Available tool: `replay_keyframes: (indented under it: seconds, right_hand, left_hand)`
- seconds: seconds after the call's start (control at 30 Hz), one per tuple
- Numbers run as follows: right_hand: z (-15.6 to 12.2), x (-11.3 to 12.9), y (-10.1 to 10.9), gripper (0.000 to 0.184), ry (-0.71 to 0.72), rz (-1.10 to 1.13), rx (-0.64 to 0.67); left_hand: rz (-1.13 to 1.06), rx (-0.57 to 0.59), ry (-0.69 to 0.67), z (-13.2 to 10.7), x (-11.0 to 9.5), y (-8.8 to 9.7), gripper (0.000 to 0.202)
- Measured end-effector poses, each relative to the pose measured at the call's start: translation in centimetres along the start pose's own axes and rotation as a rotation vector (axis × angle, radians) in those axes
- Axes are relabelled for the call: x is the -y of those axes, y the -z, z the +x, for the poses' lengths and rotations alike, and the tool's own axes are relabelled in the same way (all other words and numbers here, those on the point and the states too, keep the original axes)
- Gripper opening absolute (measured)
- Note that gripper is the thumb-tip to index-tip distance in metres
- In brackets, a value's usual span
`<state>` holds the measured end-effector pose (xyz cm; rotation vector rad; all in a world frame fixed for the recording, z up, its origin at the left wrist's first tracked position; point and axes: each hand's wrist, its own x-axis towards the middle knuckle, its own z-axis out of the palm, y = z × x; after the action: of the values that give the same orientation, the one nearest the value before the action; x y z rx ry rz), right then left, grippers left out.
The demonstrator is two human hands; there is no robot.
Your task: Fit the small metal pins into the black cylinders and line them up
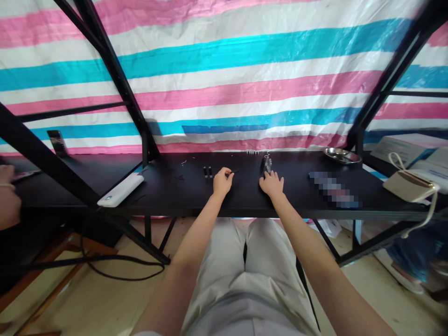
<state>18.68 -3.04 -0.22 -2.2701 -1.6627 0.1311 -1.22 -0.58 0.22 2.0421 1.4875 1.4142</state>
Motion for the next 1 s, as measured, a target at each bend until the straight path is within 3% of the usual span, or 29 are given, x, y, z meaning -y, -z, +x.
replay_keyframes:
  seconds: [0.33,0.5,0.73,1.0]
  right_hand:
    - [0.0,0.0,-0.2,0.054,0.020,-0.021,0.024]
    - [-0.7,0.2,-0.3,0.045,0.093,-0.024,-0.072]
    - [-1.0,0.6,0.4,0.028,0.300,0.034,-0.192]
    - [-1.3,1.4,0.4,0.018,0.719,0.281,-0.306]
  left_hand:
    - [-0.042,-0.047,0.016,-0.2,-0.1,0.3,0.008]
    - [-0.048,-0.044,0.008,-0.2,-0.1,0.4,0.009]
    - [-0.026,-0.024,0.047,-0.2,-0.3,0.6,0.010]
    - [-0.058,0.008,0.039,-0.2,-0.3,0.6,0.011]
